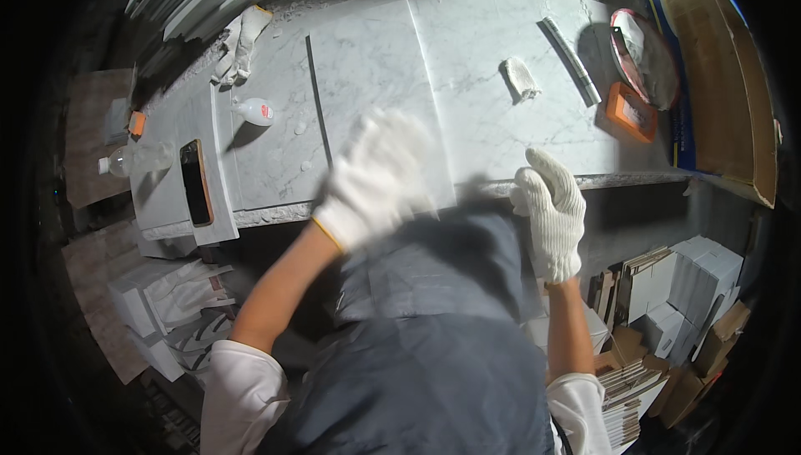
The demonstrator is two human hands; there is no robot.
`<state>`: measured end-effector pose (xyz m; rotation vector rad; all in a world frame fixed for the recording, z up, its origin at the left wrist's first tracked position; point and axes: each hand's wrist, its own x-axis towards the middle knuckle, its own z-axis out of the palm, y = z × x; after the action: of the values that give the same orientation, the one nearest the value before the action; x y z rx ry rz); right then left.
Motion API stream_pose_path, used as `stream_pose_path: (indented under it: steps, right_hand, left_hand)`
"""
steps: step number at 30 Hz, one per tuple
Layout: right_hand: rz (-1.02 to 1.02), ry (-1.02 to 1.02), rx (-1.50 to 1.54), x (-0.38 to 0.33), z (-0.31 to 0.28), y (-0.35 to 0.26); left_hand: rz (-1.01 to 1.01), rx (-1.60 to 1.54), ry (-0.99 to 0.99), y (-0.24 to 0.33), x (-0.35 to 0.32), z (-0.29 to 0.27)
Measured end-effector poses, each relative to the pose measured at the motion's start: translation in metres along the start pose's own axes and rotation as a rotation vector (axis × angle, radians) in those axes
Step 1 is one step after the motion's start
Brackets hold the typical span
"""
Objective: The person repeatedly wipes the surfaces of white rectangular tiles with gloved hands, then stacks them on a workbench. The person also removes gloves and adjusts the head-mounted camera toward the end.
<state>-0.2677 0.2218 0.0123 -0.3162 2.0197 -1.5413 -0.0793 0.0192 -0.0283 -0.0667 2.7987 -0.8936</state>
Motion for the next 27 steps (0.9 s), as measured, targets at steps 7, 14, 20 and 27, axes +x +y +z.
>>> stream_pose_path:
  steps: [7, 14, 20, 27]
  right_hand:
    - [0.213, 0.072, 0.017, -0.019, -0.012, 0.014]
    - [0.183, -0.210, 0.121, -0.032, 0.018, 0.031]
    - [0.378, -0.439, -0.228, -0.041, 0.026, 0.039]
    - [0.459, -0.545, 0.074, -0.028, 0.054, 0.030]
  left_hand:
    - [-0.093, -1.141, 0.450, 0.054, -0.038, -0.055]
    - [-0.526, -1.239, 0.495, 0.030, -0.086, -0.056]
    - [-1.175, -1.621, 0.077, 0.046, -0.104, -0.057]
    - [-1.315, -2.356, -0.186, 0.033, -0.093, -0.040]
